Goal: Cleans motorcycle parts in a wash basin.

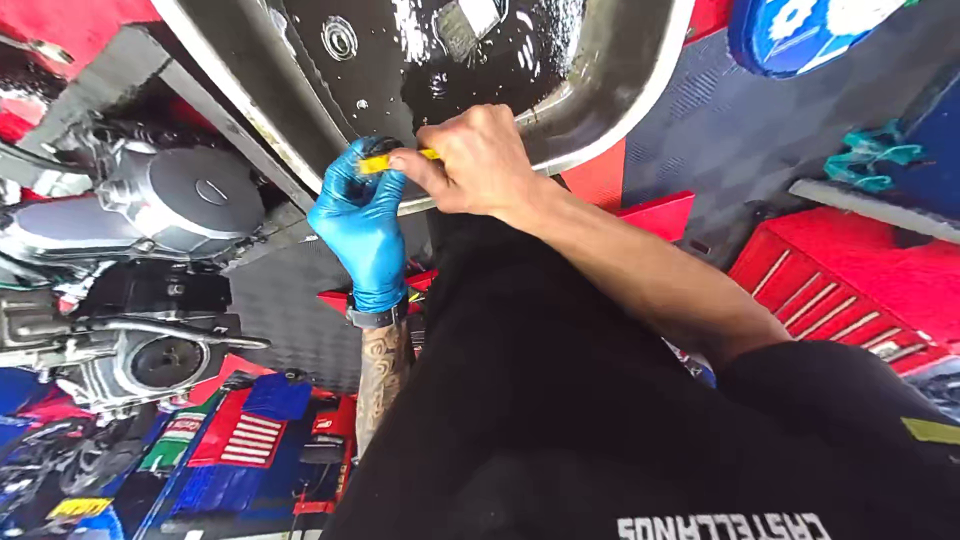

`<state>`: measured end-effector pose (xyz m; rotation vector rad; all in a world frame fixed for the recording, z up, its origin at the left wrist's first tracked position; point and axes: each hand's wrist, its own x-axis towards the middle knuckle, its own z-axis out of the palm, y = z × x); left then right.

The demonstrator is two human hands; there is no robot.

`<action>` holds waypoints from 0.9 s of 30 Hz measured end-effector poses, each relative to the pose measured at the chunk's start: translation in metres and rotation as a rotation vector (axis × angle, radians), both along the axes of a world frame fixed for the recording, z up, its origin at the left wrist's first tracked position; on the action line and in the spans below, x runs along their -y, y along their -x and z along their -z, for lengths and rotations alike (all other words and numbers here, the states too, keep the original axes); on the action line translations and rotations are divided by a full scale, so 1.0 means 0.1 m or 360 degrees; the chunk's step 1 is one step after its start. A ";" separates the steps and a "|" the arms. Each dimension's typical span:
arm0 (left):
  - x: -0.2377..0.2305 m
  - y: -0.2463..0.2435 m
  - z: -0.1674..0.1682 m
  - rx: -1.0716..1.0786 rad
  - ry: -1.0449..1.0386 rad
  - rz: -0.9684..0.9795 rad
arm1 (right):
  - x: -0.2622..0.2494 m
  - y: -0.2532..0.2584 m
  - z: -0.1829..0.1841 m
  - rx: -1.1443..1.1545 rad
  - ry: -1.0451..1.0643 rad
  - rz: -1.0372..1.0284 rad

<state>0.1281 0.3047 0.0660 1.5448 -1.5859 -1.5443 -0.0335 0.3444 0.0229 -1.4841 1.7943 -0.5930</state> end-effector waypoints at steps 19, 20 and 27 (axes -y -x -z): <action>-0.03 -0.25 0.01 -0.0254 -0.0042 -0.0296 | -0.45 0.20 0.55 -0.0196 -0.0470 0.0001; 0.00 -0.24 0.02 -0.0213 -0.0016 -0.0304 | -0.38 0.19 0.47 -0.0148 -0.0411 0.0054; 0.05 -0.16 -0.01 -0.0263 0.0061 -0.0305 | -0.20 -0.01 0.37 -0.0090 -0.0288 0.0022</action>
